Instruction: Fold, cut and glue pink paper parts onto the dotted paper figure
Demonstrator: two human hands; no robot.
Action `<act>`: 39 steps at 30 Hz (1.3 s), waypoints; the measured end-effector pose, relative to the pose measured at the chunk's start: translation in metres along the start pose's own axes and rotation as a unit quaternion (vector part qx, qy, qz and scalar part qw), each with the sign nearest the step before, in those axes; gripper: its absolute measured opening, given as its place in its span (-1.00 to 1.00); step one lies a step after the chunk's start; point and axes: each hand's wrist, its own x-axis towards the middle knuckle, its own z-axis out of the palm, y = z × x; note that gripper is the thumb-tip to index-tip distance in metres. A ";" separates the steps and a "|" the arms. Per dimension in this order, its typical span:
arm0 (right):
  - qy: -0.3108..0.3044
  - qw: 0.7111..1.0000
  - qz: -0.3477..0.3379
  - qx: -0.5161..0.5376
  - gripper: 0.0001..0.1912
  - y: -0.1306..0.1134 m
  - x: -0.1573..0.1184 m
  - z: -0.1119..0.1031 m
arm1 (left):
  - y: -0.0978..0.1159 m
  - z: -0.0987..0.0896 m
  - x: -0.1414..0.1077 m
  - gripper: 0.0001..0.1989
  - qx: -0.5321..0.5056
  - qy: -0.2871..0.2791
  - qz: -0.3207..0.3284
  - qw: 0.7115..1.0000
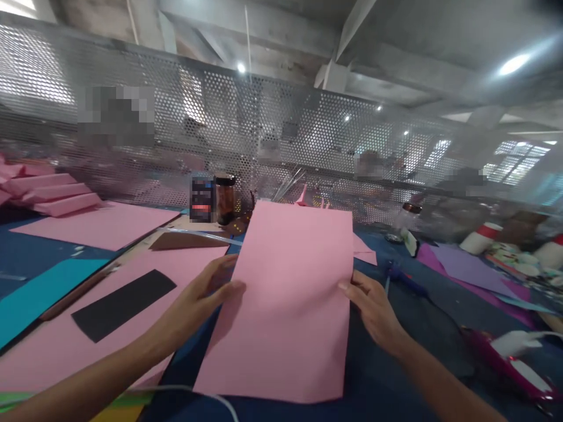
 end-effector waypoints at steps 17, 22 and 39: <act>-0.132 0.987 0.090 -0.021 -0.47 0.026 0.008 0.016 | -0.030 -0.008 0.010 -0.54 -0.066 0.031 -0.111 0.991; -0.084 0.993 0.033 -0.077 -0.52 0.033 0.013 0.013 | -0.016 -0.002 -0.001 -0.57 -0.101 0.014 -0.120 0.987; -0.168 0.824 -0.370 -0.394 -0.50 -0.013 -0.033 0.030 | 0.015 0.035 -0.032 -0.73 -0.162 0.022 -0.144 0.976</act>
